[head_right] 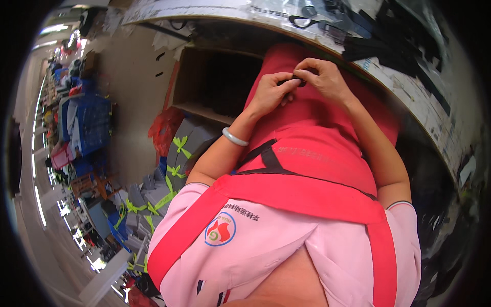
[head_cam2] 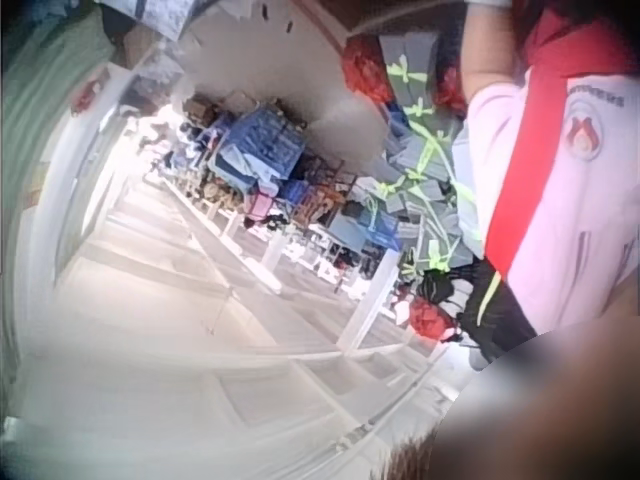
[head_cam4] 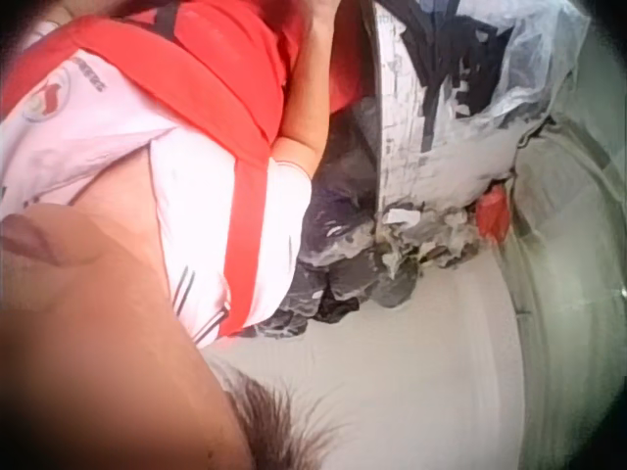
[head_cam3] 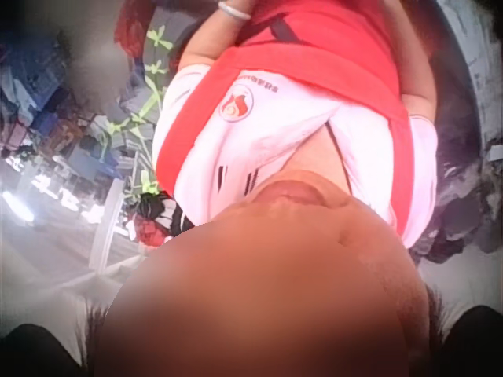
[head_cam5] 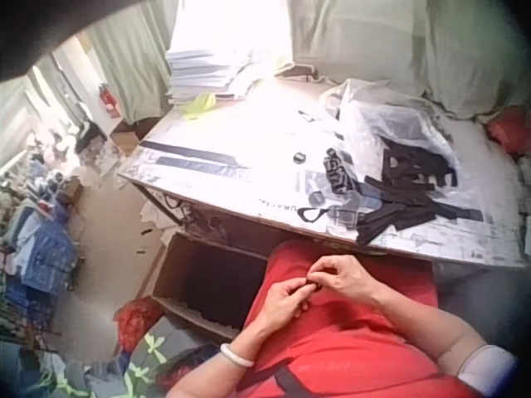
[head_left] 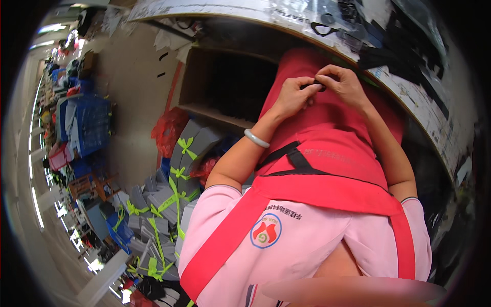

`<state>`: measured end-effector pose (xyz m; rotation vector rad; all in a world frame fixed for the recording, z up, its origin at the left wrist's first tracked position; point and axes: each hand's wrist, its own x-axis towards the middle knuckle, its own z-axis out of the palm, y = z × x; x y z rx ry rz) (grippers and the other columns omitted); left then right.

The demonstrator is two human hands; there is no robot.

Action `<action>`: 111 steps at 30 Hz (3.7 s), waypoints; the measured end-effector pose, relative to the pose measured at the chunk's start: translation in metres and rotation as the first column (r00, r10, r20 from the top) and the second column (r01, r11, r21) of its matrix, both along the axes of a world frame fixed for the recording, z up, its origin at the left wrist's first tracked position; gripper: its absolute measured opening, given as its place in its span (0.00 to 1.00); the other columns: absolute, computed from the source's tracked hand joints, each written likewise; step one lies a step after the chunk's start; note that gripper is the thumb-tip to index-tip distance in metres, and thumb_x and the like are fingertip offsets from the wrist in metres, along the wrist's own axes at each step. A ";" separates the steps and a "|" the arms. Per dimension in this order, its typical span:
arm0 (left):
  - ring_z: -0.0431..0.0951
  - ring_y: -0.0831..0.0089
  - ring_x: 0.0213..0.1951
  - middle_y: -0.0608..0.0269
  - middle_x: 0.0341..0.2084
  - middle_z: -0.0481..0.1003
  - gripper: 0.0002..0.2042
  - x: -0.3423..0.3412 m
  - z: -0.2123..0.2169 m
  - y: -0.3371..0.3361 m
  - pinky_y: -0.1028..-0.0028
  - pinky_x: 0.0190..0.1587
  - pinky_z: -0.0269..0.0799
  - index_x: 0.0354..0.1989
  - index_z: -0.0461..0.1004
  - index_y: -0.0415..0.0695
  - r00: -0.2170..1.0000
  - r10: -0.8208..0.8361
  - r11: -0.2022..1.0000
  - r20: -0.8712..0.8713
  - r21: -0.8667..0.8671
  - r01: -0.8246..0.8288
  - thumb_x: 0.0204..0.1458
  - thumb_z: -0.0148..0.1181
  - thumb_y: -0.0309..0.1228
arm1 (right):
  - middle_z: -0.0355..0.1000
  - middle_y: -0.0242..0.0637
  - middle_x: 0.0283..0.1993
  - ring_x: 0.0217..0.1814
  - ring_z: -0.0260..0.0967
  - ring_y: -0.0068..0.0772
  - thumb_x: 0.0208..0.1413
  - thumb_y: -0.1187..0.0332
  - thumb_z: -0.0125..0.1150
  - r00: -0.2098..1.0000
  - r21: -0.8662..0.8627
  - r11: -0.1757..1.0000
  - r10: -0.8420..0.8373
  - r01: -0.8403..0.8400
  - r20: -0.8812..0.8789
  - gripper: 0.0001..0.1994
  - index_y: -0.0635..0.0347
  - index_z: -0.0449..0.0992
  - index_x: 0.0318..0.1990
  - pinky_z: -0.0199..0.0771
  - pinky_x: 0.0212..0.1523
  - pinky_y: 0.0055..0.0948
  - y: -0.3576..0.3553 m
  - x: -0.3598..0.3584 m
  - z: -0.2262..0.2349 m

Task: Threading black webbing straps through plastic buckle adjusters.

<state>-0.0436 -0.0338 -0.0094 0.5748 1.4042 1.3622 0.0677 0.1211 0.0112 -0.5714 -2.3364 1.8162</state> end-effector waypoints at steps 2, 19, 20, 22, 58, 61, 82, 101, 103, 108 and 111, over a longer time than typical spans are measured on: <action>0.70 0.85 0.18 0.70 0.18 0.74 0.10 -0.002 -0.006 -0.005 0.83 0.19 0.63 0.39 0.79 0.41 0.999 0.034 0.999 -0.009 0.007 -0.034 0.58 0.57 0.34 | 0.77 0.36 0.34 0.37 0.74 0.23 0.59 0.68 0.57 1.000 -0.035 0.999 -0.022 0.022 -0.008 0.09 0.66 0.78 0.38 0.73 0.39 0.24 -0.009 0.005 0.005; 0.75 0.74 0.23 0.60 0.25 0.76 0.10 -0.013 -0.011 0.004 0.79 0.23 0.71 0.38 0.76 0.38 0.943 0.114 0.992 0.314 0.012 -0.124 0.60 0.57 0.34 | 0.70 0.30 0.38 0.45 0.65 0.37 0.48 0.68 0.65 0.990 0.858 0.513 -0.111 -0.015 0.084 0.08 0.55 0.76 0.37 0.66 0.50 0.35 0.144 0.051 0.024; 0.75 0.74 0.23 0.60 0.25 0.76 0.10 -0.013 -0.010 0.003 0.79 0.23 0.71 0.38 0.76 0.38 0.943 0.115 0.992 0.313 0.007 -0.124 0.60 0.57 0.34 | 0.70 0.30 0.38 0.45 0.65 0.37 0.48 0.68 0.65 0.990 0.855 0.518 -0.111 -0.014 0.084 0.08 0.55 0.76 0.37 0.66 0.50 0.35 0.146 0.053 0.021; 0.74 0.76 0.22 0.61 0.23 0.75 0.10 -0.011 -0.009 0.003 0.79 0.22 0.69 0.38 0.76 0.37 0.941 0.163 0.985 0.295 0.006 -0.173 0.59 0.57 0.34 | 0.70 0.31 0.38 0.45 0.66 0.37 0.48 0.69 0.65 0.979 0.829 0.559 -0.174 0.007 0.110 0.07 0.56 0.75 0.36 0.66 0.50 0.34 0.153 0.061 0.019; 0.72 0.69 0.23 0.57 0.23 0.73 0.07 0.031 0.022 0.030 0.75 0.26 0.67 0.39 0.77 0.37 0.645 0.296 0.930 -0.705 0.368 -0.025 0.50 0.62 0.20 | 0.70 0.26 0.24 0.20 0.65 0.12 0.62 0.59 0.56 0.944 -0.627 0.715 -0.310 0.308 0.110 0.12 0.59 0.74 0.37 0.67 0.23 0.14 -0.015 0.060 0.030; 0.73 0.67 0.23 0.56 0.23 0.73 0.07 0.032 0.021 0.029 0.74 0.26 0.68 0.38 0.77 0.37 0.618 0.300 0.925 -0.726 0.380 -0.002 0.50 0.62 0.20 | 0.71 0.28 0.25 0.21 0.66 0.14 0.62 0.60 0.57 0.950 -0.680 0.683 -0.306 0.267 0.066 0.12 0.61 0.74 0.37 0.69 0.24 0.15 -0.012 0.057 0.026; 0.72 0.73 0.23 0.59 0.22 0.73 0.07 0.034 0.011 0.025 0.77 0.27 0.66 0.39 0.78 0.37 0.739 0.273 0.933 -0.616 0.355 -0.049 0.51 0.61 0.20 | 0.71 0.28 0.25 0.21 0.65 0.15 0.61 0.61 0.58 0.969 -0.719 0.657 -0.223 0.227 0.103 0.11 0.60 0.73 0.34 0.67 0.22 0.17 -0.009 0.054 0.015; 0.75 0.72 0.25 0.60 0.28 0.76 0.09 0.034 -0.003 0.015 0.72 0.24 0.69 0.44 0.77 0.37 0.894 0.055 0.982 -0.446 0.188 0.033 0.54 0.59 0.22 | 0.70 0.26 0.28 0.28 0.66 0.12 0.62 0.62 0.58 0.976 -0.726 0.657 -0.200 0.202 0.090 0.11 0.59 0.73 0.44 0.69 0.30 0.13 -0.004 0.054 0.004; 0.75 0.74 0.25 0.60 0.29 0.76 0.11 0.029 0.013 0.018 0.74 0.23 0.69 0.46 0.75 0.36 0.997 0.061 0.989 0.045 0.132 -0.067 0.56 0.57 0.24 | 0.70 0.26 0.29 0.30 0.67 0.13 0.61 0.63 0.59 0.968 -0.727 0.654 -0.245 0.210 0.058 0.11 0.60 0.74 0.44 0.69 0.34 0.14 -0.007 0.054 0.008; 0.73 0.76 0.24 0.60 0.29 0.75 0.17 0.027 0.004 0.024 0.80 0.21 0.70 0.52 0.71 0.33 0.882 0.109 0.993 0.459 -0.018 -0.113 0.60 0.55 0.32 | 0.70 0.28 0.39 0.39 0.67 0.18 0.57 0.67 0.64 0.937 -0.070 0.957 -0.290 0.282 -0.195 0.07 0.58 0.80 0.40 0.68 0.41 0.18 -0.009 0.054 -0.005; 0.73 0.76 0.24 0.60 0.29 0.75 0.15 0.030 0.004 0.028 0.80 0.21 0.70 0.50 0.72 0.33 0.777 0.113 0.985 0.619 0.036 -0.172 0.60 0.55 0.31 | 0.66 0.26 0.43 0.40 0.64 0.16 0.55 0.67 0.66 0.912 -0.189 0.948 -0.302 0.257 -0.278 0.06 0.56 0.81 0.38 0.65 0.40 0.17 -0.011 0.052 0.005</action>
